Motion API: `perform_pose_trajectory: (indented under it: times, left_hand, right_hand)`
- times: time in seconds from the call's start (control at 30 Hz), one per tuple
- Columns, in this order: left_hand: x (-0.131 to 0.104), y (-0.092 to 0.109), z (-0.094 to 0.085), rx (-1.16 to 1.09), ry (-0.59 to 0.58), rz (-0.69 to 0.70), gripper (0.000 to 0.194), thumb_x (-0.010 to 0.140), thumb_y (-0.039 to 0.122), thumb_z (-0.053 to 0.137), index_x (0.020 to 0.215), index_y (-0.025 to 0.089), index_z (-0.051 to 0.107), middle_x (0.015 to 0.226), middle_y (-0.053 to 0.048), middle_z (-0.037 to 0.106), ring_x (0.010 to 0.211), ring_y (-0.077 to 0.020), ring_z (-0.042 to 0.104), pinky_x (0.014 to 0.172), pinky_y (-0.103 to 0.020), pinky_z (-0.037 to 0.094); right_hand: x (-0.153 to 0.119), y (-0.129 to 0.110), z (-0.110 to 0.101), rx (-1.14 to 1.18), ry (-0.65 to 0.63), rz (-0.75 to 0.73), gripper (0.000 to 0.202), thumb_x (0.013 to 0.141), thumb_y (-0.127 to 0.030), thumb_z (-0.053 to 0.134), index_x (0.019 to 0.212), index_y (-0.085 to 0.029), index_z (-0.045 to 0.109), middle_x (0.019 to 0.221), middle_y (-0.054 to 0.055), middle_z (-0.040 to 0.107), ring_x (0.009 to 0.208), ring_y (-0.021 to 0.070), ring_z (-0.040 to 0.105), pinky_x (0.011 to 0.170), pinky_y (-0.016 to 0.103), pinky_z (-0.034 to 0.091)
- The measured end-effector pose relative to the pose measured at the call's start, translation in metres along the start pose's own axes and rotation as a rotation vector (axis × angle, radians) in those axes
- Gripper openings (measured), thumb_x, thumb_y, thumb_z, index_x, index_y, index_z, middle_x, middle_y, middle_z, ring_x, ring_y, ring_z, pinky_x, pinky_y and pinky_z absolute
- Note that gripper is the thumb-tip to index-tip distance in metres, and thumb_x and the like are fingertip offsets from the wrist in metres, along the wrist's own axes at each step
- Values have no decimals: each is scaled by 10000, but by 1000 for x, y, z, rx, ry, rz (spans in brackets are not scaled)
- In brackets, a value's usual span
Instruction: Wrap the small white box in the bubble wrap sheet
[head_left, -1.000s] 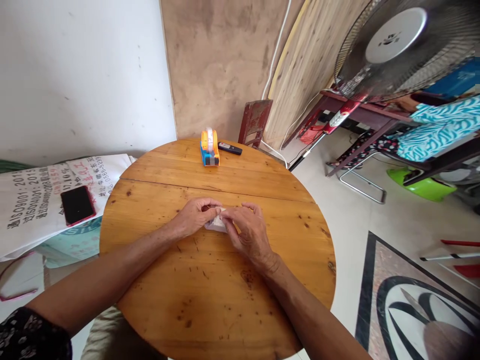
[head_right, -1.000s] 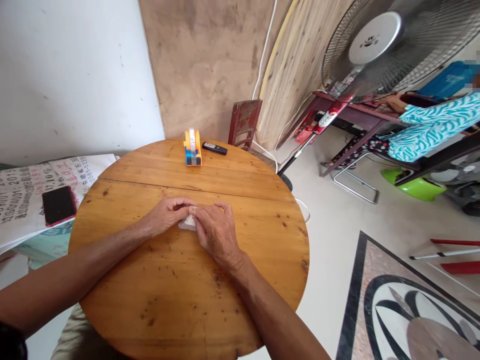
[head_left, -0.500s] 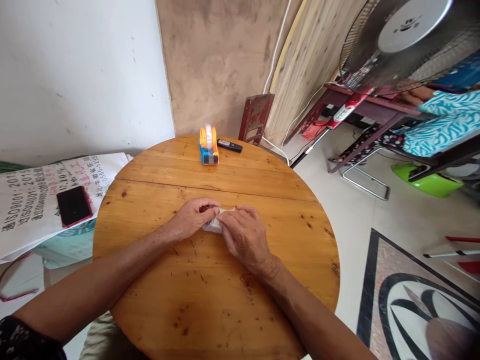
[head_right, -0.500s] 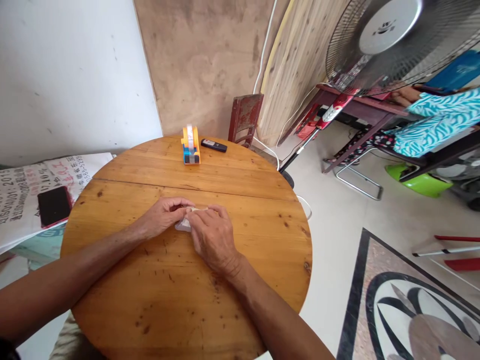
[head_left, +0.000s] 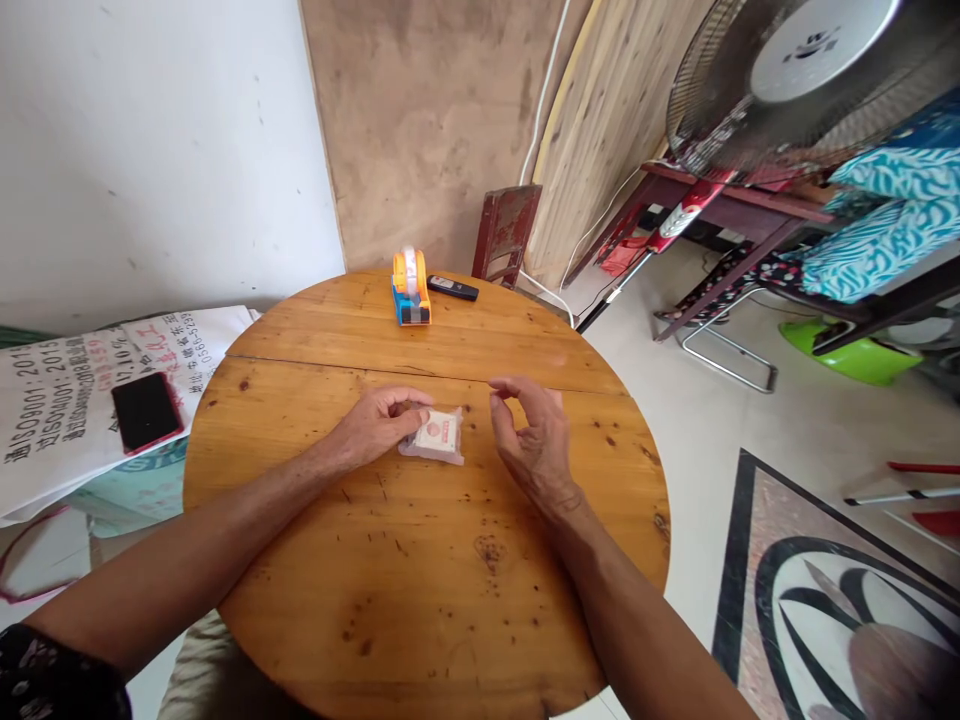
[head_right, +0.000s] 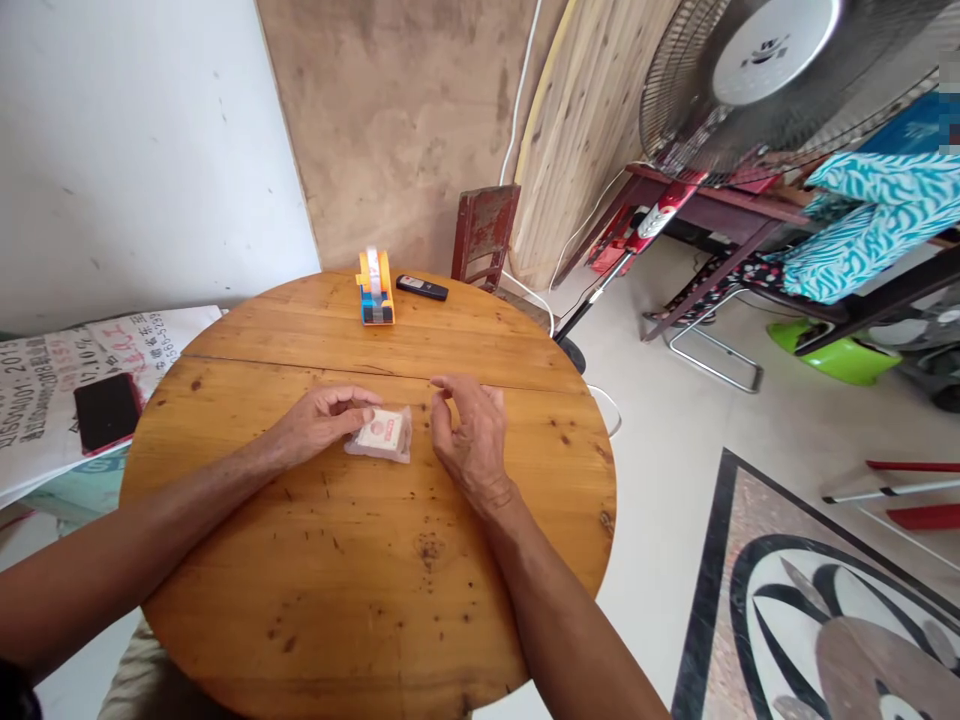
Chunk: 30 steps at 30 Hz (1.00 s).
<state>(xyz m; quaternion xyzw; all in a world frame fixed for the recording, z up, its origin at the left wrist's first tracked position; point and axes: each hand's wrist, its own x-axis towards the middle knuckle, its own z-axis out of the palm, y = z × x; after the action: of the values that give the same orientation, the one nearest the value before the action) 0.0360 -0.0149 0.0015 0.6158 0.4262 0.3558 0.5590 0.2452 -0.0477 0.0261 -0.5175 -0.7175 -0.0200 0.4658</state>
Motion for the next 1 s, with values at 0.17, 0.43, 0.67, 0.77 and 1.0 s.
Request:
perform_pose_trajectory:
  times: [0.17,0.43,0.67,0.77,1.0]
  left_hand:
    - [-2,2,-8,143,129,150,341,768,368,653,1019,142,695,683,2,592,599,-120,512,571,-243,404]
    - [-2,8,-5,-65,63,57,478,720,341,702,1141,138,599,1043,-76,635,576,-70,521,572,-245,441]
    - [-1,8,-4,-164,-10,49,559,701,276,727,1213,160,533,1029,-57,622,606,-76,557,555,-224,462]
    - [0,5,-3,-177,-27,63,524,714,258,723,1197,166,542,957,-32,627,685,-107,595,574,-215,470]
    - [-1,7,-3,-187,-43,75,483,739,267,710,1185,157,560,952,-35,645,611,-76,562,536,-203,458]
  right_hand:
    - [2,8,3,296,-235,221,136,816,-239,584,939,-212,637,904,45,703,881,206,663,856,372,503]
    - [4,3,-5,411,-475,270,258,815,-349,620,1030,-206,620,1041,72,680,1018,240,625,947,416,466]
    - [-5,3,-4,309,-691,32,833,745,-383,739,1461,-254,335,1433,128,485,1291,307,482,1047,487,386]
    - [-9,2,0,213,-648,-49,805,771,-290,699,1476,-249,313,1353,135,566,1228,303,540,1012,487,401]
    - [-7,5,0,167,-629,-131,735,801,-340,699,1444,-255,353,1340,134,583,1218,299,555,991,489,425]
